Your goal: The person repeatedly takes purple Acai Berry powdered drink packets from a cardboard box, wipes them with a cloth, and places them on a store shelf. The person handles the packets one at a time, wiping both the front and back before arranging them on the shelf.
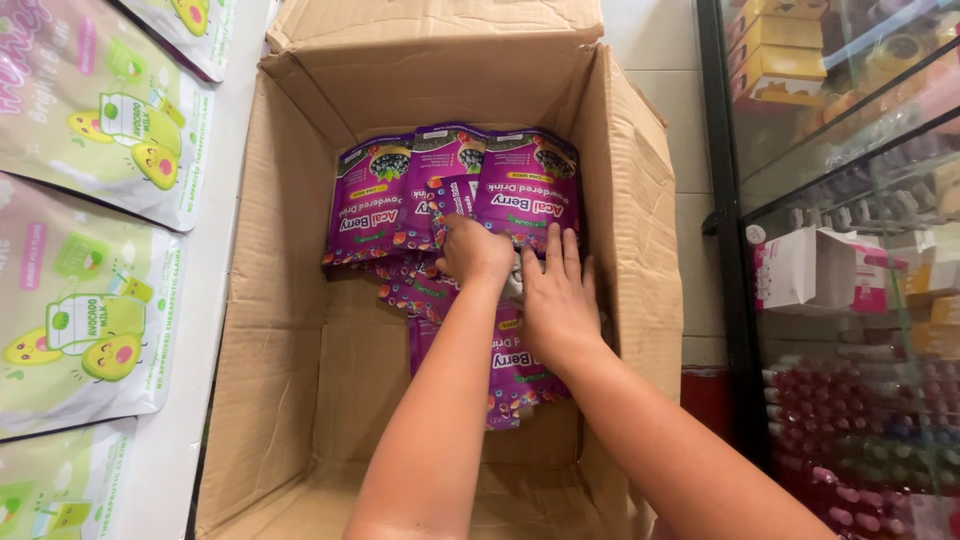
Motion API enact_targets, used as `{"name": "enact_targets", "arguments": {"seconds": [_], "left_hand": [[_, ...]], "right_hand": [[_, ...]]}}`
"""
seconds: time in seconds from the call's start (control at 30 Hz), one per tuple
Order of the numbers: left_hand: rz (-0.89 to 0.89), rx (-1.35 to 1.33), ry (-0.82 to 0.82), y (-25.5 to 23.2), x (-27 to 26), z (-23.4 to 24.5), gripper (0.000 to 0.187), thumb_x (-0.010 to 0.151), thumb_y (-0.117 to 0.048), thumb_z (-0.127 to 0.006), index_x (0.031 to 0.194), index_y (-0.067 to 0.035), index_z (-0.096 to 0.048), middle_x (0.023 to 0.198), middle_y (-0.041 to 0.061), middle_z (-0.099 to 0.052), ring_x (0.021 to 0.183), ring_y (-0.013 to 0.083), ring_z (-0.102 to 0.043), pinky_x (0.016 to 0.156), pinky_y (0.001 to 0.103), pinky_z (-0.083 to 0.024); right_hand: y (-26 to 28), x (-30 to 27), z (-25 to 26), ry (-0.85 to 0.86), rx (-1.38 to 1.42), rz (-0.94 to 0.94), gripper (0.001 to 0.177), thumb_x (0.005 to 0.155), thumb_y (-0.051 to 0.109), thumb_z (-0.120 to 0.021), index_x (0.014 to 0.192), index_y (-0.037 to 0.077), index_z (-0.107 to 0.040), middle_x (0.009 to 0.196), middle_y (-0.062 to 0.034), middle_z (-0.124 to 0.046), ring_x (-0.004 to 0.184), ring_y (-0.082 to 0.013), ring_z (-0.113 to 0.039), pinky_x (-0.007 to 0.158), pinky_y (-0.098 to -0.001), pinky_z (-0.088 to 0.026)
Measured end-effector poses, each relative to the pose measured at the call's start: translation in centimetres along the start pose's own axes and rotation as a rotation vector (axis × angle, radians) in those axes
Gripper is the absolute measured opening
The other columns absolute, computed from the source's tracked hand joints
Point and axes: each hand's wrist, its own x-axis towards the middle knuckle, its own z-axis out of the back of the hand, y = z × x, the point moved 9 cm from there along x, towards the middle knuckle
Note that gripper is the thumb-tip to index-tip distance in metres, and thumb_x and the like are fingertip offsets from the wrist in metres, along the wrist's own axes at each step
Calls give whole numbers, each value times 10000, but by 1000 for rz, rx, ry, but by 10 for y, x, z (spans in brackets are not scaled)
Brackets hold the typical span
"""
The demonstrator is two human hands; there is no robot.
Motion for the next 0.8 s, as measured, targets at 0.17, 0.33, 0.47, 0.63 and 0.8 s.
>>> {"name": "enact_targets", "arguments": {"seconds": [0.17, 0.33, 0.47, 0.63, 0.8], "left_hand": [[32, -202, -103, 23, 22, -21, 446, 794, -182, -774, 1189, -38, -628, 1137, 164, -709, 1115, 333, -665, 1078, 558, -348], [-116, -568, -180, 18, -8, 11, 247, 884, -180, -724, 1048, -3, -672, 1046, 153, -736, 973, 294, -722, 882, 414, -540], [-274, -912, -184, 10, -40, 54, 163, 999, -157, -598, 1056, -4, -610, 997, 106, -673, 880, 204, -627, 783, 348, -512], [-473, -812, -239, -7, -88, 134, 140, 1054, -138, -568, 1029, -2, -540, 933, 99, -651, 841, 156, -589, 783, 329, -502], [-471, -534, -118, -34, -157, 206, 121, 991, -143, -632, 1027, -29, -642, 743, 132, -668, 694, 255, -623, 628, 382, -519]], "right_hand": [[-6, -1, 4, -32, 37, -23, 847, 719, 68, -747, 1488, 73, -394, 1643, -255, -130, 1541, -417, -79, 1189, -614, -169], [-5, -14, 28, -267, 87, 35, 777, 696, 26, -704, 1436, 42, -467, 1603, -239, -324, 1509, -399, -264, 1154, -560, -281], [3, -36, 65, -436, 347, 124, 679, 743, 19, -693, 1399, 38, -517, 1546, -202, -474, 1389, -392, -485, 1151, -490, -381], [15, -62, 111, -408, 776, 212, 531, 799, 102, -784, 1283, 39, -575, 1550, -189, -497, 1367, -385, -559, 1111, -444, -452], [53, -83, 177, -313, 757, 462, 440, 667, 53, -746, 1095, 37, -643, 1618, -224, -370, 1468, -423, -414, 1144, -468, -398]]}}
